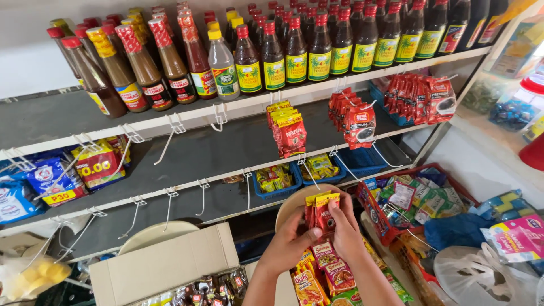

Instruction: The person unpacks various food items from a cardboard box and arranges them on store shelves. They handle packets of instant coffee, instant noodles, and powdered drink mixes, placing them on hooks or into baskets on the shelves.

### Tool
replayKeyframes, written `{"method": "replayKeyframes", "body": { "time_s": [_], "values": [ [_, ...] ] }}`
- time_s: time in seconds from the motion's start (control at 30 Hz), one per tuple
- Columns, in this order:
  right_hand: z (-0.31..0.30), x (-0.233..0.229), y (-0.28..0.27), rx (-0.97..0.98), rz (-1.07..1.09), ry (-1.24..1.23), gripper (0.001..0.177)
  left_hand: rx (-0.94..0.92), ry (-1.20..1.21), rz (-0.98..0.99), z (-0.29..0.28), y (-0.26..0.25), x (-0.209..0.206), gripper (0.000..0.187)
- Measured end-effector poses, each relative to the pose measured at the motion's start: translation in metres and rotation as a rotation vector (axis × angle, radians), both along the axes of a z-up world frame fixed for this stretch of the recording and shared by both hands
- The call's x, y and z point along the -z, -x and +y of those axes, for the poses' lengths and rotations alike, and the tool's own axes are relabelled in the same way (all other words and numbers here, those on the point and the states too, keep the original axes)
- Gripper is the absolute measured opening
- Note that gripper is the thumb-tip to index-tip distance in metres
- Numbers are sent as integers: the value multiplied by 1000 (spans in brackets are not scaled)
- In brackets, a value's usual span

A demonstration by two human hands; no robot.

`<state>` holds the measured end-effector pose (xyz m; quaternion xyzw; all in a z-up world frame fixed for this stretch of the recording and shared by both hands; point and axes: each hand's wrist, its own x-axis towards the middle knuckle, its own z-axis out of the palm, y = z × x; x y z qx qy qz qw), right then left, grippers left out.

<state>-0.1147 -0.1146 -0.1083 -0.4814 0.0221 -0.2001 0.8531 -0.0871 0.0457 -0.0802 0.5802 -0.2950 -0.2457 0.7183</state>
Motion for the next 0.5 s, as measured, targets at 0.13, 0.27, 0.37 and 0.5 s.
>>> {"method": "replayKeyframes", "body": {
  "time_s": [0.13, 0.27, 0.37, 0.5],
  "values": [
    [-12, 11, -1, 141, 14, 124, 35, -24, 127, 38, -15, -6, 3, 51],
    [-27, -27, 5, 286, 9, 364, 27, -54, 98, -80, -43, -13, -14, 52],
    [-49, -55, -3, 388, 24, 533, 34, -69, 6, -208, -79, -27, -25, 53],
    [-91, -77, -20, 503, 39, 625, 39, -39, 54, -376, -127, -43, -52, 55]
  ]
}}
